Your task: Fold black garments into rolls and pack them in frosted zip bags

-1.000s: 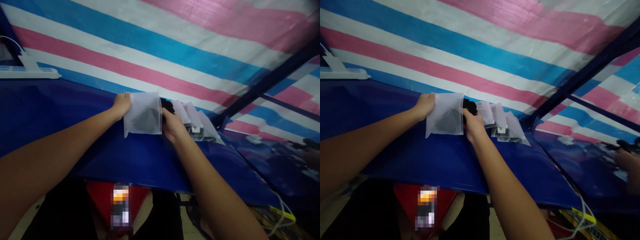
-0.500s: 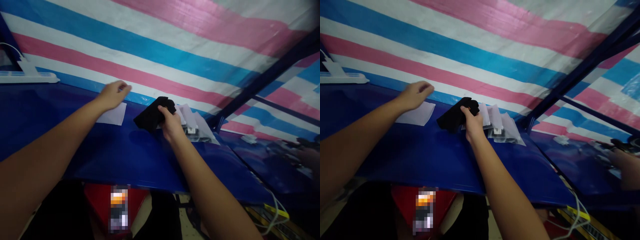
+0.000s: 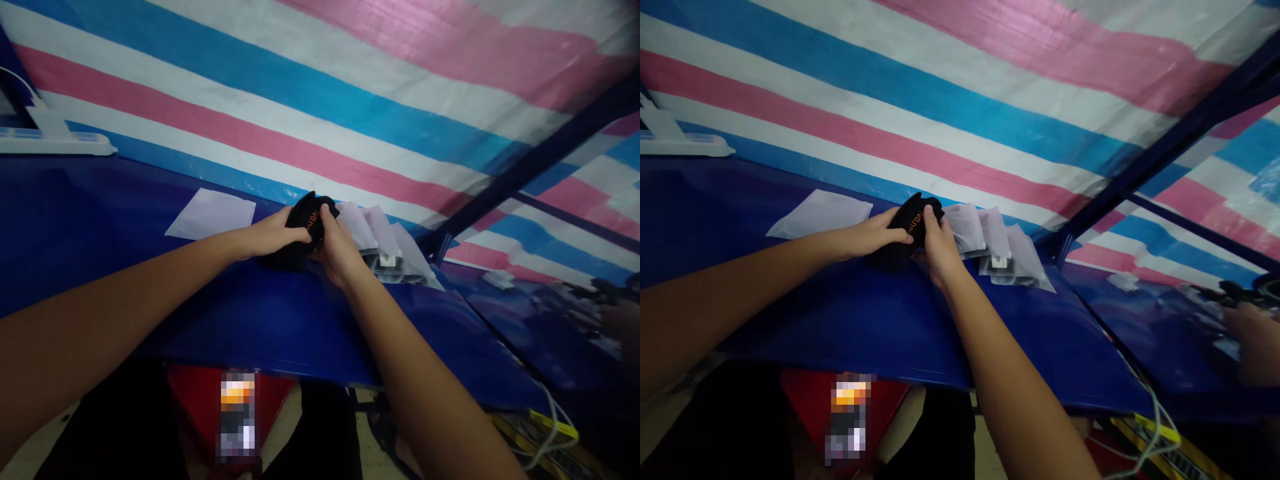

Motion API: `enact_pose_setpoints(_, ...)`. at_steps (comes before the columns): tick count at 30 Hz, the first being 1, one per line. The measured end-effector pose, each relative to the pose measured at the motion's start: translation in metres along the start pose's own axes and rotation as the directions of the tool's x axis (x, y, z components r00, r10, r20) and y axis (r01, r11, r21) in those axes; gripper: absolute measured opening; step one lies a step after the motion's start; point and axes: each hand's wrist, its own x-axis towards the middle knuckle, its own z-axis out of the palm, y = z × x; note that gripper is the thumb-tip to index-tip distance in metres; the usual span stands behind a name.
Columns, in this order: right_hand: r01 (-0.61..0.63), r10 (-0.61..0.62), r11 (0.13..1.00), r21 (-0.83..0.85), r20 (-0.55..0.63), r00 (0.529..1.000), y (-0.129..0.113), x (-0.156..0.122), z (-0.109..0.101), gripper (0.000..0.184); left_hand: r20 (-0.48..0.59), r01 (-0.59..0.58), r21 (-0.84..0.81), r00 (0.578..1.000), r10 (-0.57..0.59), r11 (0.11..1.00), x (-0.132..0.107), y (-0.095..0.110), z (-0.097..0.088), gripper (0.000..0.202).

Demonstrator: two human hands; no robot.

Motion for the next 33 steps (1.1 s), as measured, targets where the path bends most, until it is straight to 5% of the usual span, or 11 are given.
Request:
enact_pose_setpoints(4,-0.075,0.070,0.996,0.055,0.080,0.994,-0.001,0.002,-0.004,0.054,0.076,0.073,-0.238,0.995,-0.056,0.969,0.000,-0.002,0.001,0.059)
enact_pose_setpoints(9,-0.115,0.102,0.991,0.063,0.185,0.978,-0.002,-0.001,-0.004,0.057,0.038,0.148,-0.425,0.989,-0.146,0.893,0.006,-0.005,0.002,0.039)
enact_pose_setpoints(15,-0.173,0.157,0.984,0.042,0.249,0.956,0.004,-0.003,0.002,0.047,-0.032,0.228,-0.587,0.952,-0.303,0.777,0.013,-0.007,0.004,0.050)
enact_pose_setpoints(20,-0.230,0.207,0.972,0.052,0.278,0.938,0.000,-0.005,0.005,0.059,-0.119,0.164,-0.597,0.950,-0.289,0.785,0.013,-0.010,0.008,0.050)
enact_pose_setpoints(24,-0.302,0.269,0.949,0.085,0.280,0.922,-0.002,-0.007,0.006,0.035,-0.183,0.192,-0.628,0.906,-0.382,0.754,0.015,-0.009,0.006,0.050)
enact_pose_setpoints(27,-0.235,0.207,0.970,0.056,0.301,0.931,0.001,-0.010,0.009,0.025,-0.227,0.185,-0.644,0.881,-0.416,0.743,0.015,-0.010,0.007,0.050)
enact_pose_setpoints(33,-0.158,0.146,0.987,0.021,0.274,0.951,0.006,-0.011,0.014,0.049,-0.179,0.201,-0.530,0.923,-0.341,0.824,0.010,-0.009,0.012,0.068)
